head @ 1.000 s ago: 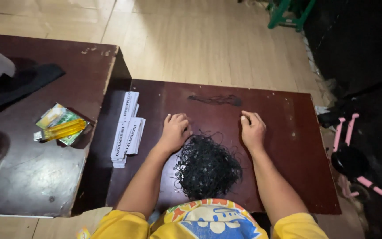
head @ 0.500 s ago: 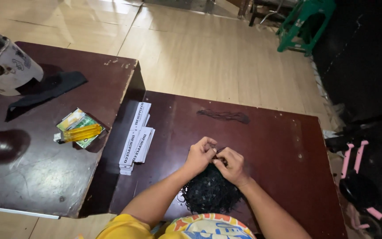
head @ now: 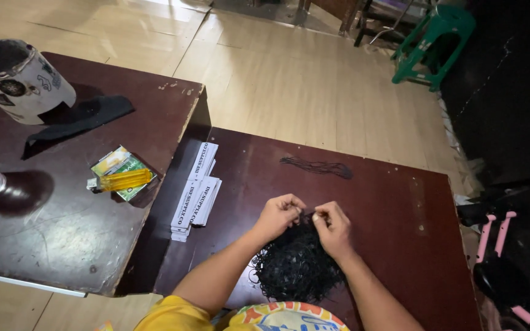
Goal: The person repeatedly picks up small sections of black wire from a pile on a table, straightens them by hand, and places them in a separate neat pile. The process continues throughout the clip with consistent hand movements.
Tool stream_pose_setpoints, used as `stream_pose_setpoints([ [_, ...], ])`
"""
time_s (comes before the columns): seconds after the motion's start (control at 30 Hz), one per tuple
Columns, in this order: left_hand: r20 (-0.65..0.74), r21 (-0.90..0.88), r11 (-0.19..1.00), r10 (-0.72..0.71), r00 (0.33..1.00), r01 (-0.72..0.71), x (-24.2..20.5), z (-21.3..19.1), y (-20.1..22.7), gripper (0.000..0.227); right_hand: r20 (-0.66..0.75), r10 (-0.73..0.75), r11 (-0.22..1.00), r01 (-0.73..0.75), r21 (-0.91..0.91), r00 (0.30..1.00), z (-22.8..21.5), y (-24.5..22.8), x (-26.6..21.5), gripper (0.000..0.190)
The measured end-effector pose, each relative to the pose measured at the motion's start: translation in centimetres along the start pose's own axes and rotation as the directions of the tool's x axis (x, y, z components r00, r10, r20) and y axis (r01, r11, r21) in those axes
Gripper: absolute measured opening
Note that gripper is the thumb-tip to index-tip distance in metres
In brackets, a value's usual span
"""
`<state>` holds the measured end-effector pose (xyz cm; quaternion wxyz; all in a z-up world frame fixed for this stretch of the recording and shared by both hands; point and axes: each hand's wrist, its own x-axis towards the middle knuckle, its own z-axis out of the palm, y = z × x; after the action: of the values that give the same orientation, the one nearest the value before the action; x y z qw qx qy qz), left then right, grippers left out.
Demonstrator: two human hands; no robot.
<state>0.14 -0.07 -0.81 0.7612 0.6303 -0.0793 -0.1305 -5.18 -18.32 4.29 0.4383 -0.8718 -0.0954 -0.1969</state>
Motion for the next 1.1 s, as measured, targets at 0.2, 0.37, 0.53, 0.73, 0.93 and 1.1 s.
stream_pose_setpoints([
  [0.2, -0.061, 0.079, 0.995, -0.056, 0.997, 0.061, -1.5, 1.6, 1.6, 0.021, 0.036, -0.260, 0.966, 0.260, -0.008, 0.965, 1.8, -0.3, -1.5, 0.022],
  [0.37, -0.039, 0.112, 0.992, -0.047, 0.998, 0.051, -0.5, 1.2, -0.5, 0.021, 0.012, -0.259, 0.964, 0.259, -0.052, 0.966, 1.4, 0.5, -0.6, 0.011],
  [0.53, -0.072, 0.607, 0.725, 0.459, 0.886, -0.326, -2.8, 1.6, 6.3, 0.025, -0.035, -0.203, 0.978, 0.204, 0.049, 0.979, -0.2, -0.6, -0.1, 0.010],
  [0.73, 0.213, 0.160, 0.974, 0.122, 0.969, -0.157, -2.2, 2.0, 2.9, 0.008, -0.287, 0.059, 0.992, -0.026, 0.120, 0.956, -2.1, -0.4, 1.0, 0.017],
  [0.93, 0.386, -0.168, 0.985, 0.026, 0.922, 0.042, -2.6, 0.1, 8.1, 0.012, -0.400, 0.466, 0.870, -0.328, 0.368, 0.789, -2.4, 5.3, 1.6, 0.011],
  [1.1, -0.097, 0.788, 0.615, 0.137, 0.986, -0.008, 1.2, -3.3, 4.9, 0.011, -0.390, 0.497, 0.859, -0.374, 0.349, 0.775, -2.2, 6.1, 2.2, 0.005],
])
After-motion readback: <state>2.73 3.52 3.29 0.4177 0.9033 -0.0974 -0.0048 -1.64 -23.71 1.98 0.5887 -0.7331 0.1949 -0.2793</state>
